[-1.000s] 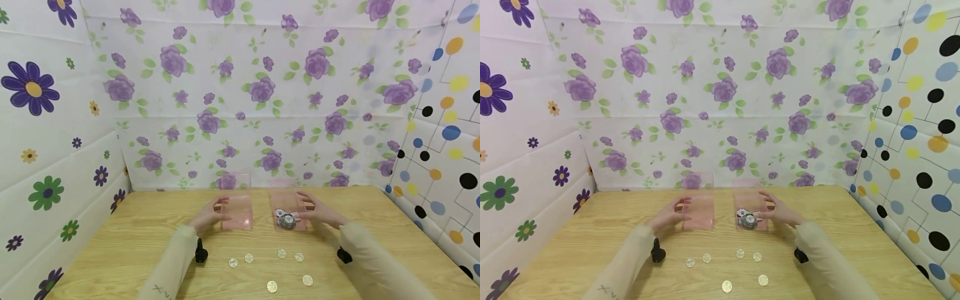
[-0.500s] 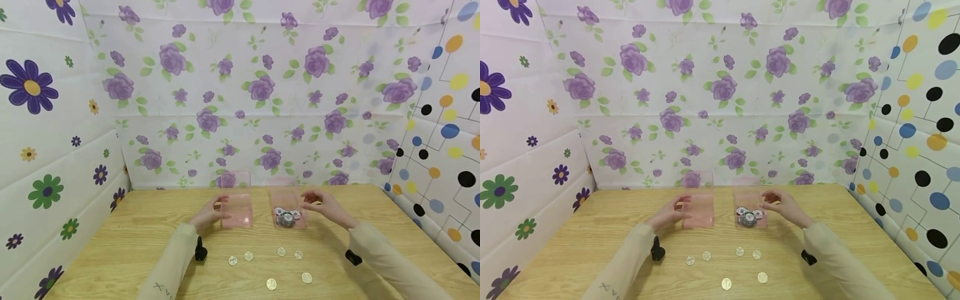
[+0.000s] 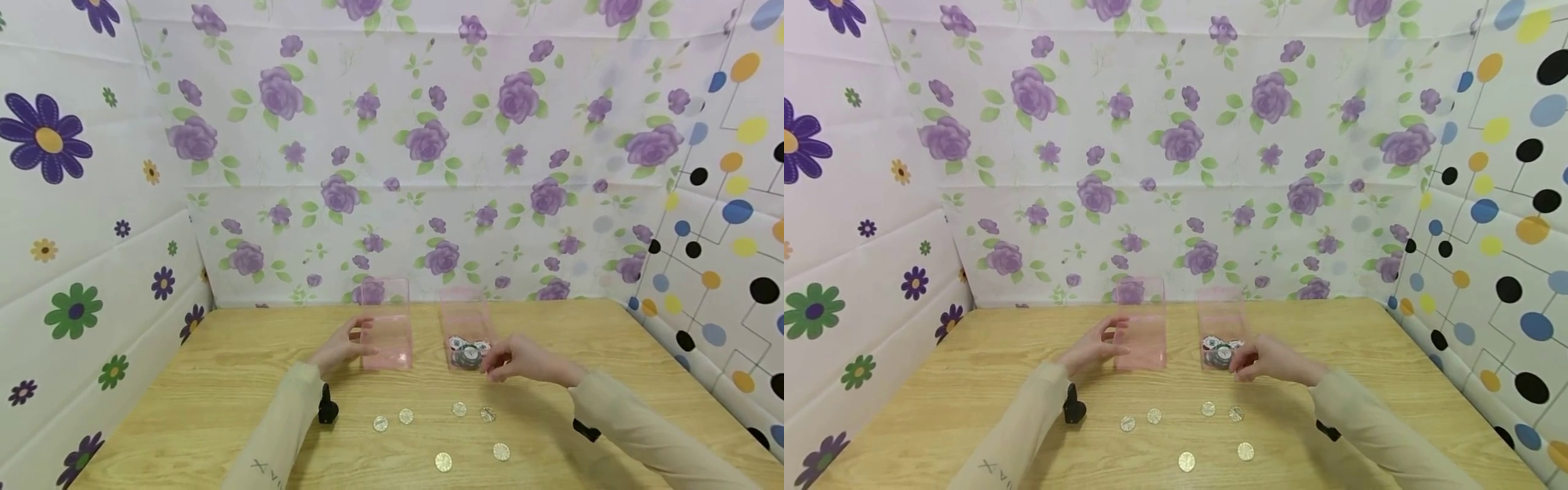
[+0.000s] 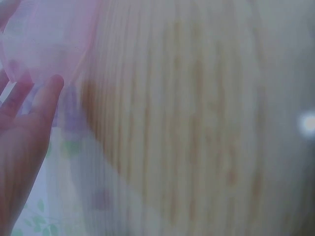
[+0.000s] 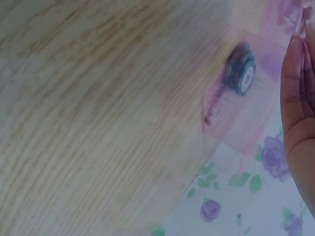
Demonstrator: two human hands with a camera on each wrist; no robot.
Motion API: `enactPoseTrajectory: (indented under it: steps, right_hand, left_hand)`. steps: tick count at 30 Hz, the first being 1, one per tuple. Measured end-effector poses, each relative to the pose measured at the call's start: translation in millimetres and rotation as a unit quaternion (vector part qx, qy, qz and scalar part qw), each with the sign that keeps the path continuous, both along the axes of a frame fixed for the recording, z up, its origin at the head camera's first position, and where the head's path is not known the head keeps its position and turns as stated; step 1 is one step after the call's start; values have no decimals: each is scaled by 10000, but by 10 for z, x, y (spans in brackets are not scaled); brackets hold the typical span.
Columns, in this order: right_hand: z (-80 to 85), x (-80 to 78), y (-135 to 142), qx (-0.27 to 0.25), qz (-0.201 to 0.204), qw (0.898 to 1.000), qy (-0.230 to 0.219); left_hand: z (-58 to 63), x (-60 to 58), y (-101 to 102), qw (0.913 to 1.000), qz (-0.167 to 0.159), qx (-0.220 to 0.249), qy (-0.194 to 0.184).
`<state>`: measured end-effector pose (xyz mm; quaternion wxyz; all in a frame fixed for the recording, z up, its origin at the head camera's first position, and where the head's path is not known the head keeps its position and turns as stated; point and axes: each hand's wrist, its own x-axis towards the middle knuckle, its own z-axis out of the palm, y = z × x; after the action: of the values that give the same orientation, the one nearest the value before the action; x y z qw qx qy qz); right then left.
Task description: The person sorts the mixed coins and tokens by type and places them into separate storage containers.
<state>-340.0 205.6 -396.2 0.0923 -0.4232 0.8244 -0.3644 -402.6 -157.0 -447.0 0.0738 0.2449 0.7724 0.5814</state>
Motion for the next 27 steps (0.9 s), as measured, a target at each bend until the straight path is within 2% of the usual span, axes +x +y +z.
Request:
enactPoseTrajectory:
  steps: [5, 9, 13, 17, 20, 24, 27]
  right_hand:
    - [-28, 70, -53, 190, 515, 9983, 169]
    - [-57, 110, -85, 346, 825, 9944, 558]
    - [-151, 96, -86, 341, 935, 9929, 653]
    - [-241, 75, -84, 339, 973, 9936, 453]
    - [-220, 116, -105, 369, 941, 9943, 332]
    - [-232, 145, -111, 382, 941, 9947, 139]
    - [-289, 119, -101, 402, 921, 9949, 108]
  left_hand:
    - [99, 63, 16, 9998, 121, -16, -149]
    - [111, 74, 11, 9995, 149, -44, -265]
    - [100, 68, 12, 9996, 139, -75, -235]
    - [109, 72, 16, 9996, 128, -22, -237]
    - [167, 123, 27, 9996, 96, 3, -249]
    - [156, 107, 23, 9996, 72, -21, -281]
    - [104, 54, 9, 9995, 64, -43, -314]
